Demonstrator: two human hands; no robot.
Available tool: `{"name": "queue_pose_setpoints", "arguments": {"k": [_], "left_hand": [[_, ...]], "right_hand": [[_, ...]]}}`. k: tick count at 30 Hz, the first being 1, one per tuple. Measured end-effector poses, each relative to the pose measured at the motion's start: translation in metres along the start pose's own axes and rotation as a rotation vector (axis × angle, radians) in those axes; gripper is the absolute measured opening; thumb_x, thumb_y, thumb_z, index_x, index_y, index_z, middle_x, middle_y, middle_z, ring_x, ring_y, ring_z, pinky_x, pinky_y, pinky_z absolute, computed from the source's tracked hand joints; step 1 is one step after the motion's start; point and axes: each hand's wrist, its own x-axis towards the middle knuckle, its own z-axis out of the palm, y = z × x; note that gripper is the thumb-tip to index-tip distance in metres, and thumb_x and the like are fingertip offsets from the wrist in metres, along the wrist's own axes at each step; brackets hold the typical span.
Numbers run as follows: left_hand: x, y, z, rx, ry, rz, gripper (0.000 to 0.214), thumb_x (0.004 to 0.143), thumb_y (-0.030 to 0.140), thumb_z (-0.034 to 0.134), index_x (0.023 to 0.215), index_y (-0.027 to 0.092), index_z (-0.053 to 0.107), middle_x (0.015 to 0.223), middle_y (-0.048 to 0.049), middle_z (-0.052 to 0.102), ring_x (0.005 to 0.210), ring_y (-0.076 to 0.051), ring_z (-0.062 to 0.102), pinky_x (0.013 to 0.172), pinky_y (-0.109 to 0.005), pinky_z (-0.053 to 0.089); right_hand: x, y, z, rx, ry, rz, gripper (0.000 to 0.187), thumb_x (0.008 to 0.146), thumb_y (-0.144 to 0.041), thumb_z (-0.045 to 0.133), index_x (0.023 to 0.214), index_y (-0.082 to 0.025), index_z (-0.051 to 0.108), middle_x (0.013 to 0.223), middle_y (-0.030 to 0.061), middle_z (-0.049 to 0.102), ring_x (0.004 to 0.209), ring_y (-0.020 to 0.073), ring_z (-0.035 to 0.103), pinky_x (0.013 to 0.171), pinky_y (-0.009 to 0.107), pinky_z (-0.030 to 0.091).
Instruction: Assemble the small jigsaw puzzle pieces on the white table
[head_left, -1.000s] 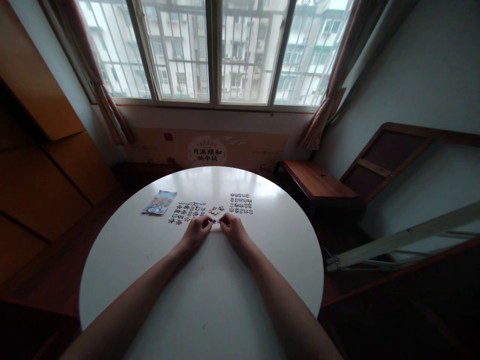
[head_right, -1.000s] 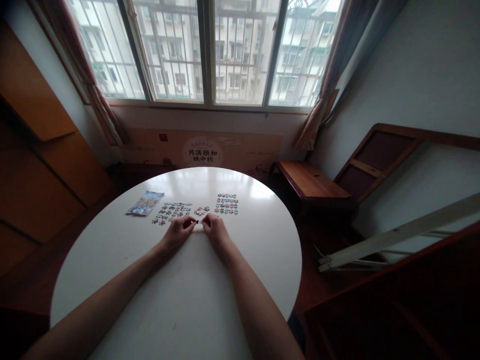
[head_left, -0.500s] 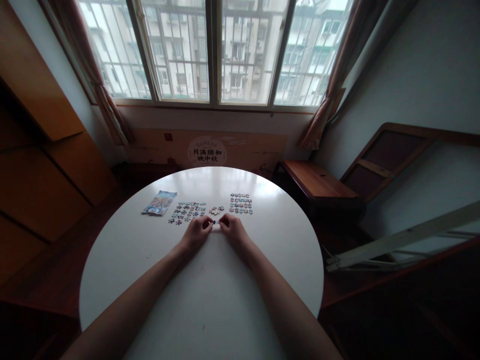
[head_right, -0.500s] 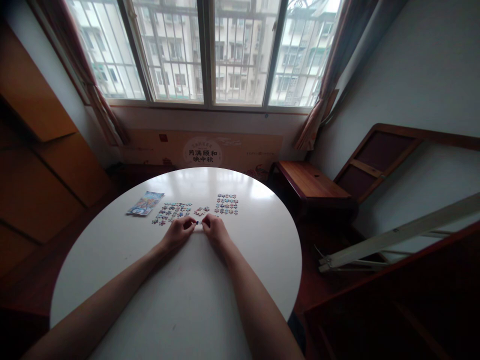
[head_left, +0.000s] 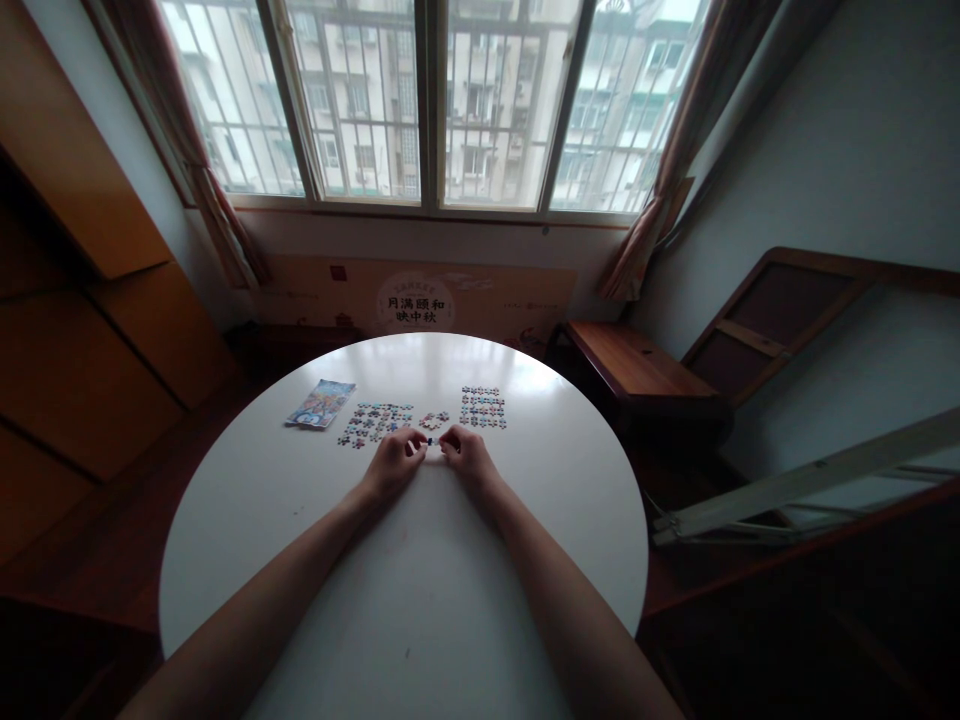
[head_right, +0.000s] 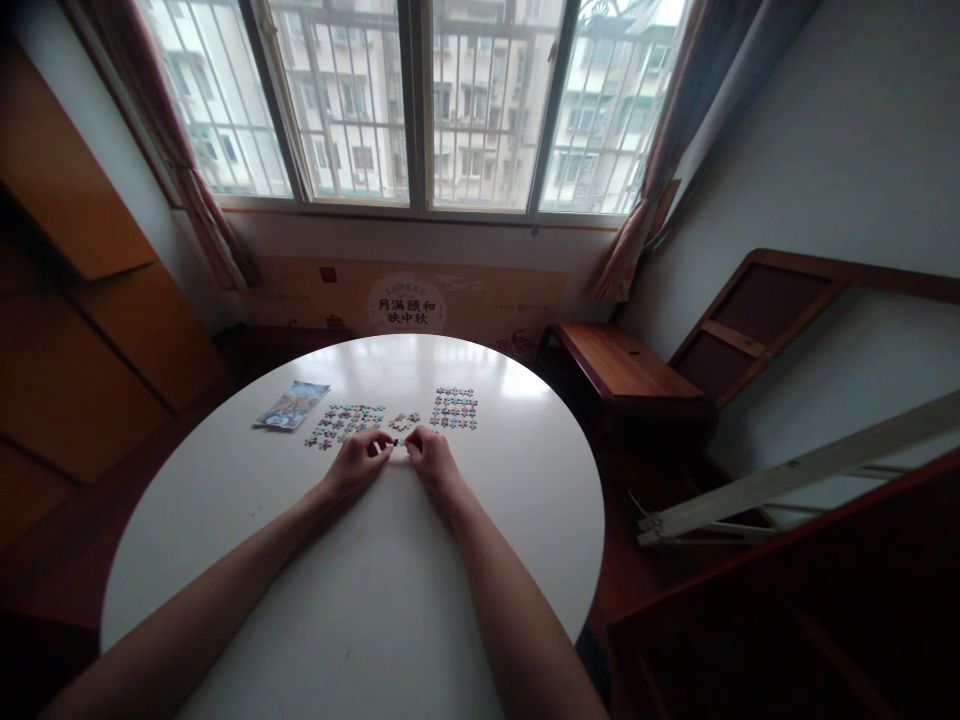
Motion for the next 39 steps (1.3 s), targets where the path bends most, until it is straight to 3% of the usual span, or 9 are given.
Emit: {"name": "queue_pose_setpoints", "arguments": {"k": [4,7,10,18,22,29,35,39], "left_hand": [[-0.001,0.009,-0.012,0.187,-0.031,0.134,0.023,0.078,0.021,0.057,0.1,0.019,0.063,0.099,-0.0045,0.062,0.059,-0.01,0.057,0.064,-0.025,0.049],[-0.001,0.015,-0.022,0.346,-0.036,0.25,0.023,0.08,0.026,0.059,0.102,0.022,0.063,0.109,-0.0056,0.061,0.084,-0.018,0.062,0.078,-0.031,0.047],[0.001,0.016,-0.028,0.381,-0.102,0.334,0.019,0.08,0.026,0.059,0.098,0.022,0.064,0.099,-0.0046,0.065,0.093,-0.021,0.06,0.086,-0.035,0.043],[0.003,0.015,-0.031,0.437,-0.207,0.364,0.011,0.082,0.023,0.057,0.088,0.02,0.066,0.086,-0.0043,0.067,0.081,-0.018,0.062,0.081,-0.032,0.041],[0.008,0.013,-0.049,0.452,-0.186,0.301,0.01,0.081,0.022,0.058,0.087,0.021,0.066,0.088,-0.0028,0.068,0.082,-0.018,0.062,0.081,-0.031,0.04],[0.014,0.002,-0.091,0.542,-0.165,0.021,0.013,0.078,0.026,0.058,0.084,0.022,0.068,0.085,-0.002,0.07,0.076,-0.017,0.062,0.071,-0.025,0.041],[0.012,0.0,-0.089,0.581,-0.371,-0.019,0.01,0.07,0.022,0.062,0.075,0.022,0.07,0.079,-0.0017,0.07,0.076,-0.018,0.062,0.075,-0.027,0.039],[0.012,-0.003,-0.088,0.57,-0.382,-0.037,0.013,0.069,0.022,0.063,0.08,0.022,0.07,0.086,-0.0026,0.07,0.079,-0.018,0.061,0.076,-0.027,0.039]], "right_hand": [[0.0,0.001,0.002,0.011,-0.008,-0.01,0.007,0.076,-0.017,0.054,0.074,-0.014,0.061,0.065,0.0005,0.062,0.06,0.0113,0.053,0.06,0.021,0.04],[0.0,0.002,0.004,0.009,-0.041,-0.025,0.007,0.076,-0.017,0.054,0.074,-0.015,0.061,0.065,0.0001,0.062,0.059,0.0109,0.054,0.059,0.021,0.04],[-0.001,0.003,0.004,0.01,-0.08,-0.034,0.007,0.076,-0.017,0.056,0.075,-0.015,0.062,0.067,0.0002,0.063,0.061,0.0111,0.055,0.06,0.021,0.041],[-0.001,0.003,0.005,0.001,-0.122,-0.033,0.008,0.077,-0.017,0.057,0.079,-0.016,0.064,0.07,0.0008,0.065,0.062,0.0111,0.056,0.062,0.021,0.044],[-0.001,0.001,0.004,0.01,-0.088,-0.049,0.013,0.079,-0.02,0.055,0.086,-0.017,0.065,0.074,0.0017,0.065,0.061,0.0108,0.056,0.061,0.021,0.043],[-0.003,-0.003,0.0,-0.053,-0.086,-0.072,0.014,0.079,-0.018,0.053,0.083,-0.016,0.066,0.072,0.0022,0.064,0.063,0.0117,0.055,0.061,0.022,0.042],[-0.003,-0.001,0.0,-0.048,-0.089,-0.068,0.016,0.078,-0.017,0.052,0.085,-0.016,0.067,0.073,0.0018,0.065,0.064,0.0118,0.056,0.062,0.021,0.042],[-0.003,-0.002,-0.001,-0.045,-0.09,-0.074,0.016,0.078,-0.017,0.052,0.085,-0.016,0.066,0.073,0.0019,0.065,0.064,0.0117,0.056,0.063,0.021,0.042]]}}
